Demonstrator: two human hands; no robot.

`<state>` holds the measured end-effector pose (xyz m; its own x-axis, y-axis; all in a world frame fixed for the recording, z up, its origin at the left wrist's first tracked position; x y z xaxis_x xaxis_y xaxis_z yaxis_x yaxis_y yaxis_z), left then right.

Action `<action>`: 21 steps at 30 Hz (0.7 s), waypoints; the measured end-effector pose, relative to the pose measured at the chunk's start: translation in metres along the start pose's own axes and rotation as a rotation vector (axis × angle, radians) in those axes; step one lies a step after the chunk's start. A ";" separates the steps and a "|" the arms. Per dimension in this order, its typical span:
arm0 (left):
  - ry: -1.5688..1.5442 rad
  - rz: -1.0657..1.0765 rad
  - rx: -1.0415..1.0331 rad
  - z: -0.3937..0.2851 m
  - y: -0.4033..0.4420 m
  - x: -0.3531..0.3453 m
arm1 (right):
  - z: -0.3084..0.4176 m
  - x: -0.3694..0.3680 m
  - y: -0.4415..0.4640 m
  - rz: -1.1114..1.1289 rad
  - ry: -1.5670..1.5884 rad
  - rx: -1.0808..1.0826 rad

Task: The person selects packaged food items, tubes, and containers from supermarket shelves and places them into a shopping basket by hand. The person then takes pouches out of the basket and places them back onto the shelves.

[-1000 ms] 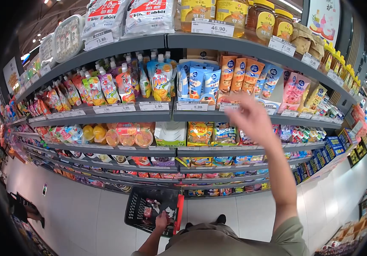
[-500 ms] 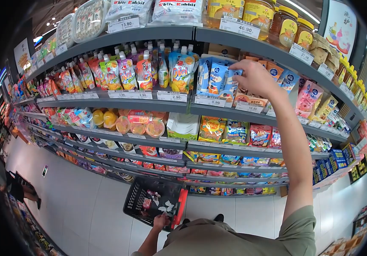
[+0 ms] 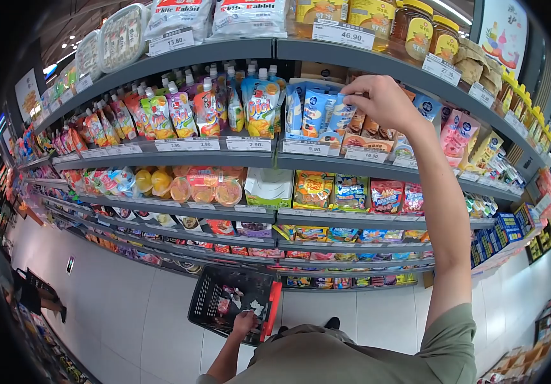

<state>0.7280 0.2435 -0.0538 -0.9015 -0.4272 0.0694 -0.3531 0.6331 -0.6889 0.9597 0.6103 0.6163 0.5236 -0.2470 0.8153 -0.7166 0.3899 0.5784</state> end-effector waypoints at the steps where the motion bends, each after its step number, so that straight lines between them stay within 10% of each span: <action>1: 0.000 0.031 -0.020 -0.003 -0.001 -0.003 | -0.004 0.001 0.000 0.013 0.109 -0.101; 12: -0.077 0.215 -0.153 -0.070 -0.032 -0.032 | 0.037 0.043 -0.034 -0.358 0.164 0.040; 14: -0.200 0.203 -0.242 -0.120 -0.068 -0.046 | 0.047 0.052 -0.056 -0.253 0.372 -0.398; 21: -0.435 0.874 -0.361 -0.271 -0.197 -0.109 | 0.092 -0.052 -0.155 0.277 1.017 -0.721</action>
<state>0.8277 0.3398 0.2698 -0.7362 0.1225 -0.6655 0.2611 0.9588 -0.1124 1.0017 0.4811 0.4868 0.7414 0.5825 0.3332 -0.6141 0.7892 -0.0134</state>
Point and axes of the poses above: each hand's wrist, its own y-axis towards the middle knuckle, its own x-axis out of the back of the hand, z = x × y, the point moved 4 cm from there along y, towards the middle knuckle, and after that the axes turned 1 degree about y, right-handed, at the moved point
